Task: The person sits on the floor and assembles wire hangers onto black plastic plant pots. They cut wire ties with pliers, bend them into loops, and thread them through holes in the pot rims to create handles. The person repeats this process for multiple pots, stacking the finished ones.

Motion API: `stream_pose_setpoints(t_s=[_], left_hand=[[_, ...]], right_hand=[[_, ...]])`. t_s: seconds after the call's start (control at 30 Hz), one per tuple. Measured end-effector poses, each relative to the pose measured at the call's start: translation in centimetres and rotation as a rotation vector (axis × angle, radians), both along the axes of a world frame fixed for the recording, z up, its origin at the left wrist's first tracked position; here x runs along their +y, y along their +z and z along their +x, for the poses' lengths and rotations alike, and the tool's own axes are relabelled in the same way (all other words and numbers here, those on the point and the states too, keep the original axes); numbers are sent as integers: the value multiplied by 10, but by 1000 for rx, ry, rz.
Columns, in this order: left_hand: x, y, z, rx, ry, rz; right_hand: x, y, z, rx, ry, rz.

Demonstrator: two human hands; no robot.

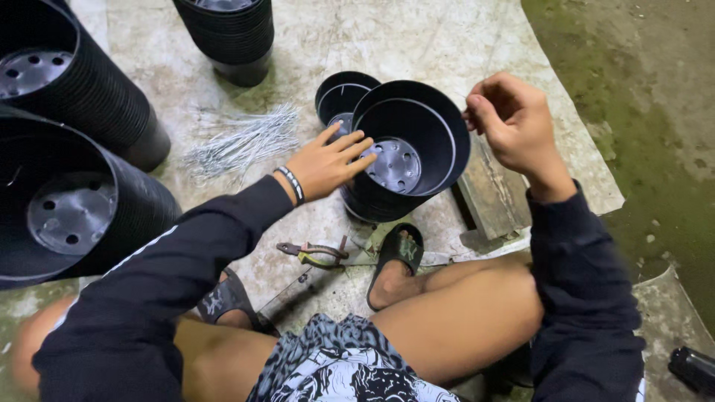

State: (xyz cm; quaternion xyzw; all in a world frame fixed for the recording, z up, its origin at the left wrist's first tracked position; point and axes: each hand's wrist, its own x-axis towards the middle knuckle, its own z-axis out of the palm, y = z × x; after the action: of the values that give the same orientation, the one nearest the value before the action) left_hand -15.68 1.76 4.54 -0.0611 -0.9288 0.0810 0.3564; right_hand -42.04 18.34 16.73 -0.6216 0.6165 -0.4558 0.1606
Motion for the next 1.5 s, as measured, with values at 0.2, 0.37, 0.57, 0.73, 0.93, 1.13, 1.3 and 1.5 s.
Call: stream_pose_setpoints(t_s=[0.2, 0.37, 0.57, 0.73, 0.93, 1.13, 1.3, 1.5], left_hand=[[-28, -50, -48, -425, -63, -67], [-26, -68, -64, -469, -147, -4], [-16, -53, -66, -431, -202, 65], [6, 0, -47, -275, -220, 77], [55, 92, 27, -37, -212, 32], [117, 145, 115, -53, 23, 95], [151, 161, 156, -134, 157, 262], [168, 167, 178, -99, 204, 279]], right_hand=[[-4, -18, -25, -77, 39, -8], [-3, -19, -23, -72, 68, -22], [-7, -21, -10, -111, 98, -22], [-24, -6, -1, -79, 109, -130], [-26, 48, 15, -13, 74, -348], [-25, 62, 55, -186, 192, -420], [-45, 57, 95, -197, 263, -343], [-62, 52, 135, -299, 312, -268]])
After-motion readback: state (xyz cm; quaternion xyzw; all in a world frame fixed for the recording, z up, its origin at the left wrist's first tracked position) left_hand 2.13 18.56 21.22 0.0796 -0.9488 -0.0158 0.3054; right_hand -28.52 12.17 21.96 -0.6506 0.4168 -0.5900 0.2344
